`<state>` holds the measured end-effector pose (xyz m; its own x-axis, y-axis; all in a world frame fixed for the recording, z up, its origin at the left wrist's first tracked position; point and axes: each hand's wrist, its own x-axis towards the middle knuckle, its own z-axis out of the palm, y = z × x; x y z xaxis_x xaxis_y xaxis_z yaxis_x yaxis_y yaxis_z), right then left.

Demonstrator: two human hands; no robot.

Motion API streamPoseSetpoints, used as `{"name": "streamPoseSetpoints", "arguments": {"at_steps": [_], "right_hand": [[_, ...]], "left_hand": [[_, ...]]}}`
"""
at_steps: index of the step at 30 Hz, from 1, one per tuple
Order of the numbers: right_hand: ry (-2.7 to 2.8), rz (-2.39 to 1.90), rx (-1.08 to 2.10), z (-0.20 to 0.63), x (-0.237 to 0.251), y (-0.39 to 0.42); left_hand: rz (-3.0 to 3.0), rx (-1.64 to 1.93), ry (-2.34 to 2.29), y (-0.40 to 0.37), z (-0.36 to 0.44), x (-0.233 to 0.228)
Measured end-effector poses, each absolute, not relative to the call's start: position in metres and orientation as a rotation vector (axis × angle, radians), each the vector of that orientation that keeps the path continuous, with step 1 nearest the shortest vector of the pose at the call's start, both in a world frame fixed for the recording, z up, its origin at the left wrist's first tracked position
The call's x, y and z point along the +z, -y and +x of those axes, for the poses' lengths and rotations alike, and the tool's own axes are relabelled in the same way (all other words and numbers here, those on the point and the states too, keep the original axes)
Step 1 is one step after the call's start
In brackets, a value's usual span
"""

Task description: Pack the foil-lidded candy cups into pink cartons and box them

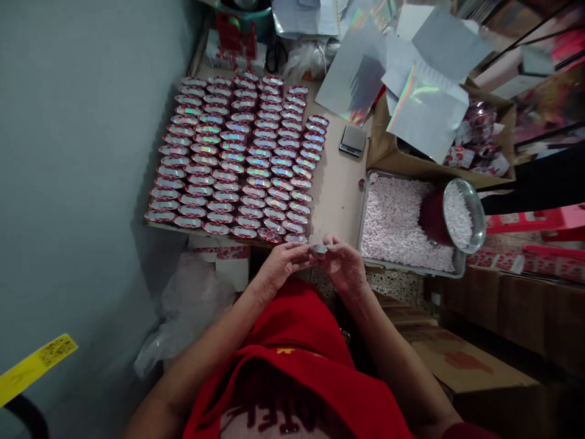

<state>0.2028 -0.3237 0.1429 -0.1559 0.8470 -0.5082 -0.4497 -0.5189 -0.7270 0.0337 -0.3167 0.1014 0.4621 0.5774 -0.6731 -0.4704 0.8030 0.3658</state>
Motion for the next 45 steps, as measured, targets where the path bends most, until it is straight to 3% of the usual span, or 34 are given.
{"name": "streamPoseSetpoints", "arguments": {"at_steps": [23,29,37,45], "right_hand": [[0.372,-1.150,1.937,0.174,0.131,0.336],[0.299,-1.469,1.773,0.167,0.120,0.345],[0.425,-1.805,1.459,0.137,0.059,0.372],[0.600,-1.982,1.188,0.099,-0.014,0.325]], "left_hand": [[0.123,0.693,-0.981,0.340,-0.006,0.102],[0.307,0.776,-1.238,0.349,-0.021,0.084],[1.210,0.573,-1.724,0.346,-0.049,0.054],[1.677,0.233,-1.918,0.284,-0.053,0.011]]}}
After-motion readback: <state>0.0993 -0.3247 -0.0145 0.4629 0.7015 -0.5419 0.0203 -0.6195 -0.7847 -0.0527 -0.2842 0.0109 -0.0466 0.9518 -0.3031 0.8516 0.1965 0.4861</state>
